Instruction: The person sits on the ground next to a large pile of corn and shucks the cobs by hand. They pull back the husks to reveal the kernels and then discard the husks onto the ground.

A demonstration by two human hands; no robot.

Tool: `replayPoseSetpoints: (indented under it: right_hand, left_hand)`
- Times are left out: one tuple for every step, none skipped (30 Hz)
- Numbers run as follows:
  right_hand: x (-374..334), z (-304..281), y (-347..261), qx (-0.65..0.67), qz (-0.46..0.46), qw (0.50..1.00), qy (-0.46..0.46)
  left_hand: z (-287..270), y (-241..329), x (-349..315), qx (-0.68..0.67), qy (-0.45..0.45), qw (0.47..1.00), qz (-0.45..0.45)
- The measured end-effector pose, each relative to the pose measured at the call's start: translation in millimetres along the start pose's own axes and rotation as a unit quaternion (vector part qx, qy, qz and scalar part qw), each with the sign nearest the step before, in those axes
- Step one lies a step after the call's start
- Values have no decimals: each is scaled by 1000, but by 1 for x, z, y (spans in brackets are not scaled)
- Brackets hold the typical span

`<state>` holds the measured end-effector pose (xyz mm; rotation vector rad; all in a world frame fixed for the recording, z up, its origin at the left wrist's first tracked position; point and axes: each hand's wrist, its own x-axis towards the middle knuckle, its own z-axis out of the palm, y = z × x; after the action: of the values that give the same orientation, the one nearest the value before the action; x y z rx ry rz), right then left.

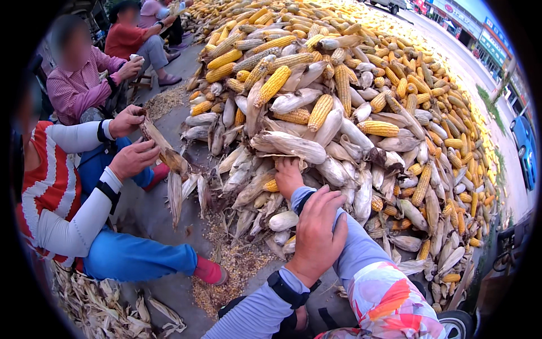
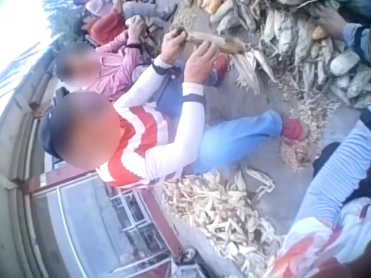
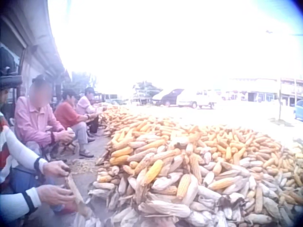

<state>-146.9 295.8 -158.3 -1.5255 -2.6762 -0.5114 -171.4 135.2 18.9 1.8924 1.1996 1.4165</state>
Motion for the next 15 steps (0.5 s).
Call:
replayPoseSetpoints:
  right_hand:
    - [-3,-1,3,46,10,998,-30]
    - [-7,-8,6,92,18,994,-61]
    - [-11,-16,9,137,27,986,-92]
    - [-20,-25,12,123,25,990,-69]
    - [-29,-32,14,165,53,981,-86]
    - [-39,-37,16,206,80,970,-103]
    - [-49,-38,17,247,108,956,-119]
    - [-70,-26,28,239,110,961,-87]
    - [-92,3,38,298,130,942,-85]
    - [-103,14,37,301,121,945,-52]
    - [-107,9,32,306,108,946,-18]
    - [-107,4,31,305,99,947,-27]
    - [-104,-1,30,303,89,948,-36]
    - [-103,-9,30,300,82,950,-43]
    - [-105,-8,32,292,80,952,-43]
  left_hand:
    - [1,2,-1,-1,-1,1000,1]
    - [1,2,-1,1,-2,1000,0]
    - [1,3,-2,2,-4,1000,-1]
    - [2,4,-3,4,-7,1000,-2]
    - [2,5,-4,1,-9,1000,-2]
    - [3,6,-5,-2,-10,1000,-3]
    - [3,7,-6,-5,-12,1000,-4]
    - [8,10,-7,-9,-16,1000,8]
    - [13,13,-8,-18,-23,1000,11]
    - [15,14,-10,-22,-28,999,11]
    - [16,15,-12,-21,-32,999,9]
    - [17,17,-15,-19,-36,999,10]
    - [18,18,-17,-18,-39,999,12]
    - [19,21,-18,-18,-43,999,16]
    - [20,23,-18,-17,-46,999,20]
